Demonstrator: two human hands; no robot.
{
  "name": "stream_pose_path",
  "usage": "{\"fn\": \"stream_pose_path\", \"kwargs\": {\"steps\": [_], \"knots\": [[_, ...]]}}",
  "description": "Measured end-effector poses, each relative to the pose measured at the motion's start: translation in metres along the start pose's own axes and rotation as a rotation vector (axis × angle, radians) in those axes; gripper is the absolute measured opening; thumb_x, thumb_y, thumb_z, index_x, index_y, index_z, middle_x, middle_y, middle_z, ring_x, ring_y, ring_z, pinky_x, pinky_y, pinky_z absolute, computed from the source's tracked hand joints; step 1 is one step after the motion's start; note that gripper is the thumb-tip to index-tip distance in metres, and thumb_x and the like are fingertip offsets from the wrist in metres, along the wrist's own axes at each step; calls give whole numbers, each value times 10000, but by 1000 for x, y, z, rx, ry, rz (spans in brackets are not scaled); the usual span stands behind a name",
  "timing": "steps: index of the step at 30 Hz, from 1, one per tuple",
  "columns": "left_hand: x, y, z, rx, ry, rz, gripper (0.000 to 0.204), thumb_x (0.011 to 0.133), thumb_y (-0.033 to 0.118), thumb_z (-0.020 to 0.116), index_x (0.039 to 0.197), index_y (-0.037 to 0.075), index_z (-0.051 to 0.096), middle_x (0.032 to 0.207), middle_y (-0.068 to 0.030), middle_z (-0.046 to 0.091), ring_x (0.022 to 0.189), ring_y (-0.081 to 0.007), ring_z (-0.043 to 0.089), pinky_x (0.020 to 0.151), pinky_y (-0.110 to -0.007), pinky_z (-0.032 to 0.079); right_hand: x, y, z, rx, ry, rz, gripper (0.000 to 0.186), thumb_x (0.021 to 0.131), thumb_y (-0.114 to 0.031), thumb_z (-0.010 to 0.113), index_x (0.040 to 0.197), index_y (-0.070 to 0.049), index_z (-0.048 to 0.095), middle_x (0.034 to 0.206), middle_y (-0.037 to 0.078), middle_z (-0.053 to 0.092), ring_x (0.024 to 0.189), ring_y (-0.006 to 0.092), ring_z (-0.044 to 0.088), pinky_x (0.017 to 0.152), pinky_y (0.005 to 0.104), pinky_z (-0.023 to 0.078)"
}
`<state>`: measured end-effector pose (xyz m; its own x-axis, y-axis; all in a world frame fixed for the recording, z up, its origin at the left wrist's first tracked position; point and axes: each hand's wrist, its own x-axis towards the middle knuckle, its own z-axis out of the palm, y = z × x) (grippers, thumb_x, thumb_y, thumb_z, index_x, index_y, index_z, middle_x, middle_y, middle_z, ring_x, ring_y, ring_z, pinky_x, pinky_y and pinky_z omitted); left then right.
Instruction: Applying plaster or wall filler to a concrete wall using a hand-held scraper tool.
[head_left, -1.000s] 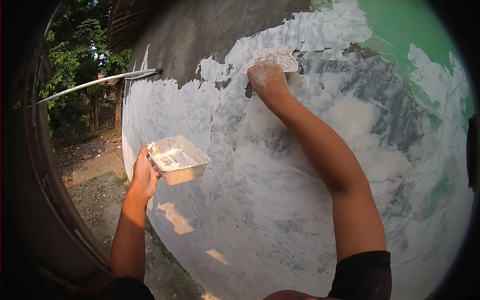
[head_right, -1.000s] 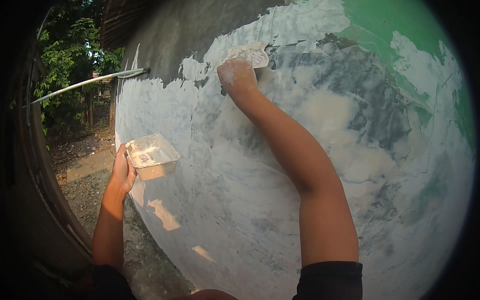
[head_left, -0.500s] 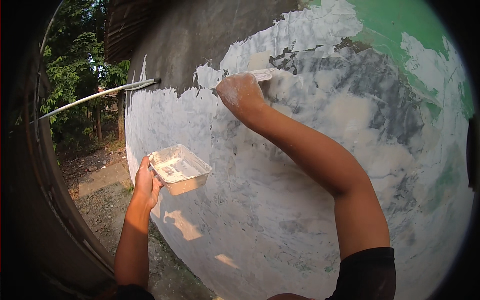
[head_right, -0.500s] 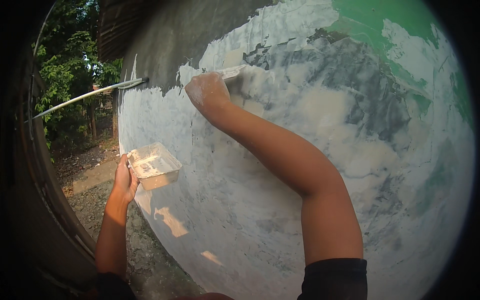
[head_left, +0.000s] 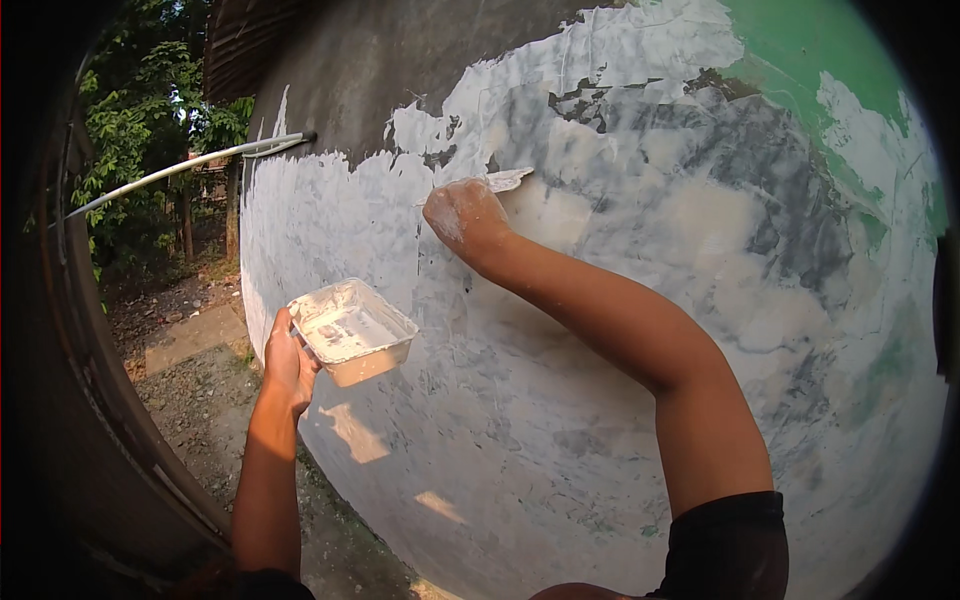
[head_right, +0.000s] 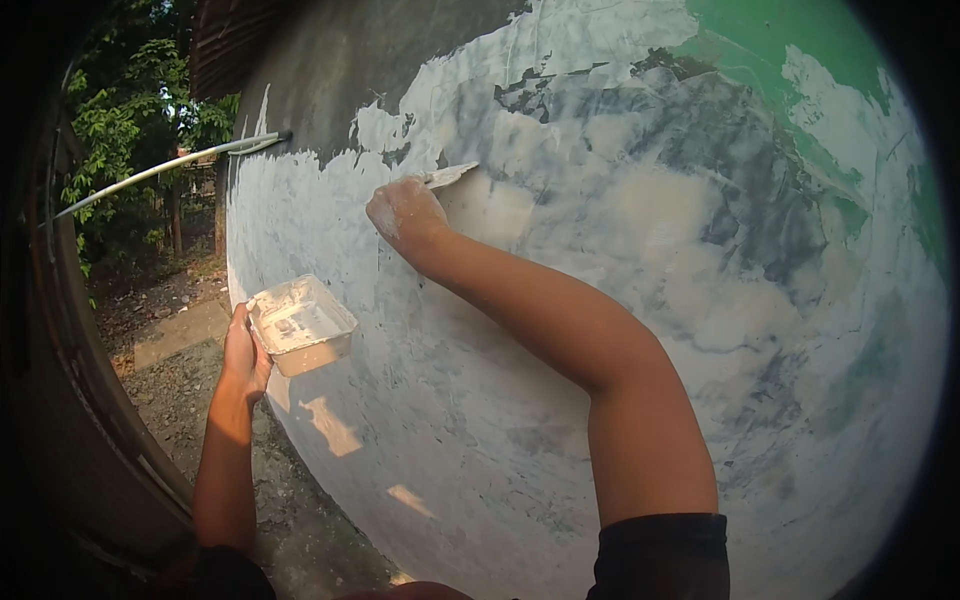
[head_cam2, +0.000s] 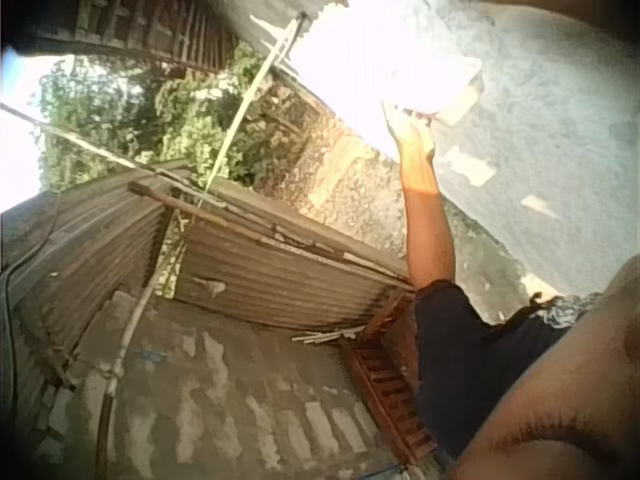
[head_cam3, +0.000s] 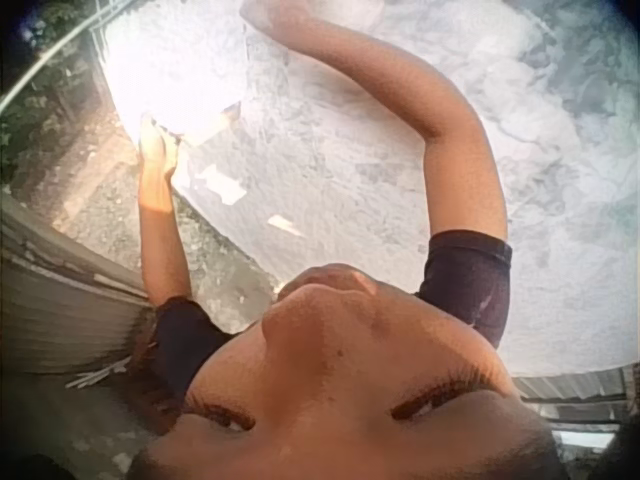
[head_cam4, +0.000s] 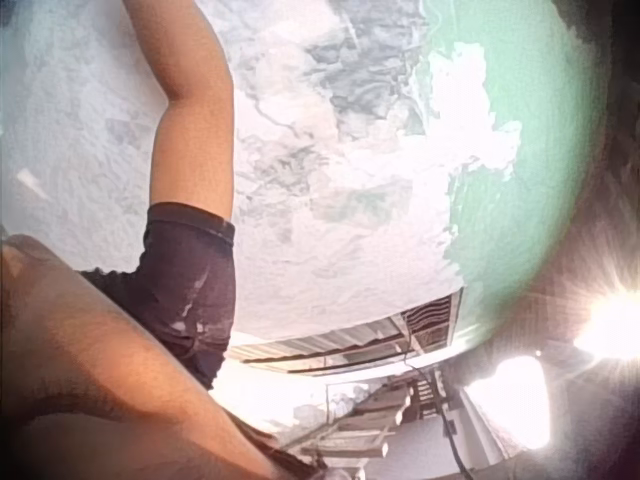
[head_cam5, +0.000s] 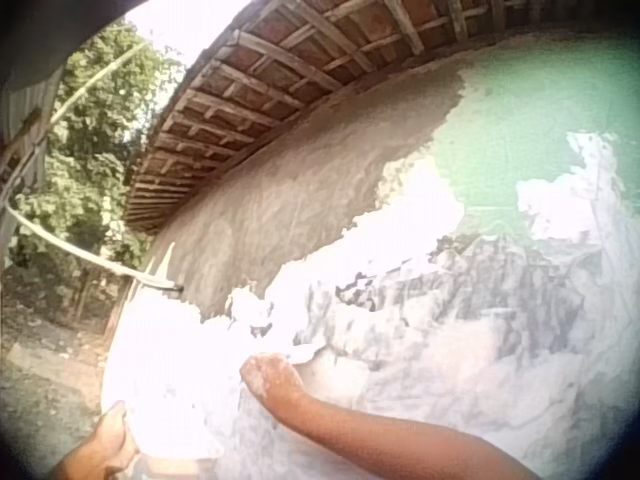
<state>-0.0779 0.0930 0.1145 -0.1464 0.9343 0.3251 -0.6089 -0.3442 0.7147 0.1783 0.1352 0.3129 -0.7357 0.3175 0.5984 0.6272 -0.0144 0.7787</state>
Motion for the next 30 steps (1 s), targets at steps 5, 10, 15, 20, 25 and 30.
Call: {"fn": "stream_pose_path", "kwargs": {"steps": [5, 10, 15, 20, 25, 30], "knots": [[-16, 11, 18, -4, 67, 28, 465, 1046, 395, 365, 1310, 50, 531, 1246, -123, 651, 1060, -204, 670, 811, -300, 548, -8, -3, -17, 172, 9, -19, 91, 802, -127, 677, 767, -128, 761, 732, 72, 724, 735, 229, 731, 626, 378, 519], [-19, 10, 18, -7, 9, 36, 478, 1052, 384, 358, 1331, 30, 515, 1273, -137, 635, 1105, -225, 661, 882, -322, 547, -15, 18, -8, -123, 275, 100, 88, 784, -134, 672, 753, -142, 754, 707, 63, 702, 734, 210, 714, 596, 348, 499], [-16, 4, 21, -24, 19, 17, 486, 1054, 390, 352, 1328, 24, 517, 1279, -137, 631, 1113, -224, 660, 886, -327, 550, -64, -7, 32, -20, -57, -5, 92, 797, -139, 671, 768, -141, 758, 743, 62, 718, 766, 203, 716, 607, 346, 498], [-15, 5, 8, -51, -18, 23, 483, 1056, 377, 350, 1331, 15, 514, 1274, -148, 640, 1107, -236, 671, 897, -338, 559, -55, -42, -6, 214, -147, -99, 96, 815, -142, 675, 782, -140, 765, 778, 64, 735, 775, 196, 724, 597, 356, 500], [-24, 11, 12, -60, 39, 29, 468, 1064, 341, 337, 1324, -5, 515, 1278, -161, 645, 1123, -259, 673, 932, -362, 564, -17, -8, -31, 93, -80, 65, 98, 828, -151, 674, 815, -129, 768, 836, 83, 736, 773, 194, 723, 590, 354, 507], [-24, 7, 6, -92, 67, 33, 467, 1063, 338, 340, 1314, -12, 520, 1279, -171, 647, 1115, -264, 680, 951, -371, 562, 2, 26, -11, -144, 38, 271, 120, 832, -154, 661, 859, -94, 762, 871, 108, 726, 789, 204, 720, 586, 322, 506]]}}
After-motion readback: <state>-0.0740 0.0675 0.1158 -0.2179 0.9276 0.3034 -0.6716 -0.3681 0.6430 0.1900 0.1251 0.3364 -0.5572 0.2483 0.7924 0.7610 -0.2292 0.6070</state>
